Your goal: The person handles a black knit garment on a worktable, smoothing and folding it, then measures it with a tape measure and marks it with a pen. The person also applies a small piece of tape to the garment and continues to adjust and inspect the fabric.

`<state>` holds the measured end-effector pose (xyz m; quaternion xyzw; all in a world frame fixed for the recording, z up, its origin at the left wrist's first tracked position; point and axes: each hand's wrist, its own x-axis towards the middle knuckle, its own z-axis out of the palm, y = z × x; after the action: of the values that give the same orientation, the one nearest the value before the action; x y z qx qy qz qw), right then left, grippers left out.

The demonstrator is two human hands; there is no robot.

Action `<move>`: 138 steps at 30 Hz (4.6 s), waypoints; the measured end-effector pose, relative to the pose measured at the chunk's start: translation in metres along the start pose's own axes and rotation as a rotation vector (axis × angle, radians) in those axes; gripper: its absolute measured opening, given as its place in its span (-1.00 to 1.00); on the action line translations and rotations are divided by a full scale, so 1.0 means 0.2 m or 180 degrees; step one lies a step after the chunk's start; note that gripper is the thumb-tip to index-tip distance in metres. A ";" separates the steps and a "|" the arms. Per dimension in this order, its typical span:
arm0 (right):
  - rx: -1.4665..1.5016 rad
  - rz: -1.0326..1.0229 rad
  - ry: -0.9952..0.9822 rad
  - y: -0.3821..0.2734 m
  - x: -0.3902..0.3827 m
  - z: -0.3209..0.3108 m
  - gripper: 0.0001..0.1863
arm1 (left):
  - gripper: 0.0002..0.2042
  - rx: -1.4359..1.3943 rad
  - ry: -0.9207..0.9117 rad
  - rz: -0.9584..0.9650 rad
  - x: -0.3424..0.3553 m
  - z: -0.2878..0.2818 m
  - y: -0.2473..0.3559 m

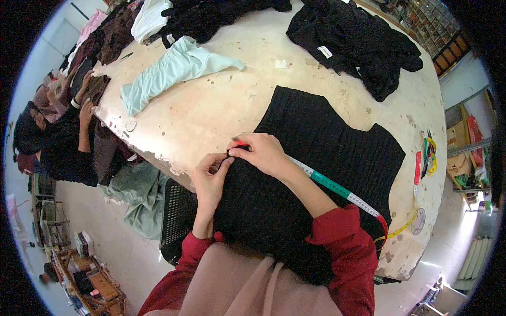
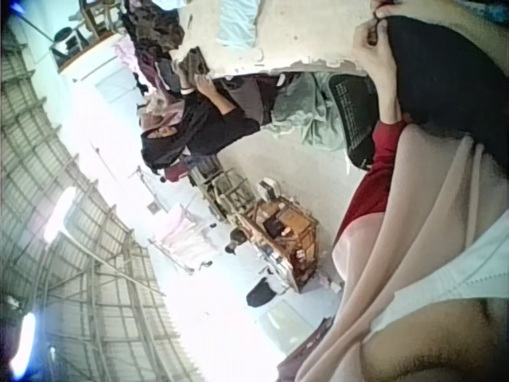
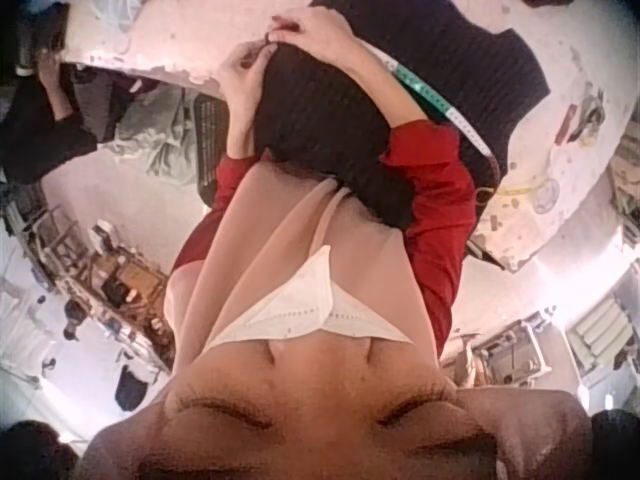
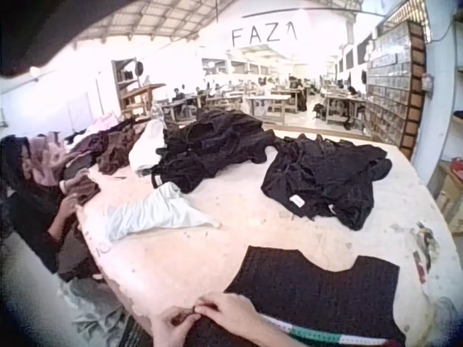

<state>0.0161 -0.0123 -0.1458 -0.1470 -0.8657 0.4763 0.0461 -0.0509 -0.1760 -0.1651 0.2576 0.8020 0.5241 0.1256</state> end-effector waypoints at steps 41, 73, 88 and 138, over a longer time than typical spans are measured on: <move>0.1761 0.0657 0.0348 0.02 -0.03 0.15 -0.75 | -0.82 -0.0715 -0.0767 -0.0149 0.19 -0.06 -0.12; 0.1561 0.1566 0.1621 0.48 -1.89 -0.70 -0.84 | -0.67 -0.0637 -0.0957 -0.0324 0.32 -0.16 -0.27; 0.0294 0.1457 0.1307 0.51 -1.84 -0.68 -0.67 | -0.68 -0.0439 -0.0849 -0.0237 0.32 -0.15 -0.27; 0.1605 0.0766 0.3491 -0.05 -1.37 -0.13 -0.68 | -0.78 -0.1891 -0.4582 -0.0383 -0.54 0.34 0.52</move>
<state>0.2812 -0.0776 -0.1069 -0.4518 -0.5540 0.5232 0.4639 0.0998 -0.1486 -0.1077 0.4458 0.3618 0.4130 0.7070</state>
